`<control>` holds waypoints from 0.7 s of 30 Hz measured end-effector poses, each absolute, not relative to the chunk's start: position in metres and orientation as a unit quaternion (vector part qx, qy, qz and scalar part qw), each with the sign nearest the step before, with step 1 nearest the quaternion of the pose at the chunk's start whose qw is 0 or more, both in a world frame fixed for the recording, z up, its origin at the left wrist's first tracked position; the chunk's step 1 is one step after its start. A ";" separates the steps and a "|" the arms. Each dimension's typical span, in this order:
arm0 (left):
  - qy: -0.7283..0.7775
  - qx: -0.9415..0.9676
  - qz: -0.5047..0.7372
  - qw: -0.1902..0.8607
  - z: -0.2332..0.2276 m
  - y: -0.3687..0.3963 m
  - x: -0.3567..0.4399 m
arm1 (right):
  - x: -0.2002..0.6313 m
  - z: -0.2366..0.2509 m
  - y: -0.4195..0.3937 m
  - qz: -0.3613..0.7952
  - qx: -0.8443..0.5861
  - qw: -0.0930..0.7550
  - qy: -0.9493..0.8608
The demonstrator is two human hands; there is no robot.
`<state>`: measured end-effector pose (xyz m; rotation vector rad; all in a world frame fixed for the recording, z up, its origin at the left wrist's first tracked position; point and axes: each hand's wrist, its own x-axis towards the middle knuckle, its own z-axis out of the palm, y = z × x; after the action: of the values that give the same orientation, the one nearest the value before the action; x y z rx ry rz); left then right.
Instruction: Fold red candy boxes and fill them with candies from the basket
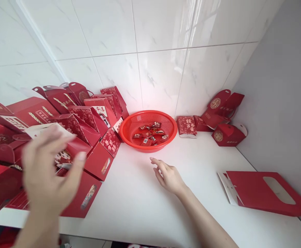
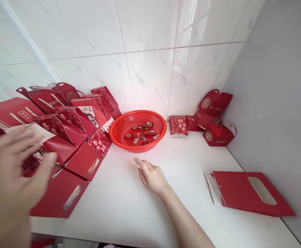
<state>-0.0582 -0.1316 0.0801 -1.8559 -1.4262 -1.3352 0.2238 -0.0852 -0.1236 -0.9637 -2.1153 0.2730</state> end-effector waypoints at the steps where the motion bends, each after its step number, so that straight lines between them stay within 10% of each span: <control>1: -0.500 -0.685 -0.480 0.224 0.066 -0.129 -0.041 | 0.224 -0.123 -0.085 0.108 -0.380 0.388 -0.832; 11: -0.456 -0.802 -0.371 0.103 -0.122 -0.035 0.041 | 0.282 -0.093 -0.073 0.057 -0.529 0.425 -0.732; 21: -0.326 -0.927 -0.084 -0.163 -0.144 -0.039 0.057 | 0.437 -0.125 -0.158 -0.130 -0.789 0.396 -0.451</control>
<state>0.0574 -0.0389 -0.1439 -3.2609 -1.1468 -0.2969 0.4368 -0.1585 -0.1249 -1.9997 -1.1423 -0.3302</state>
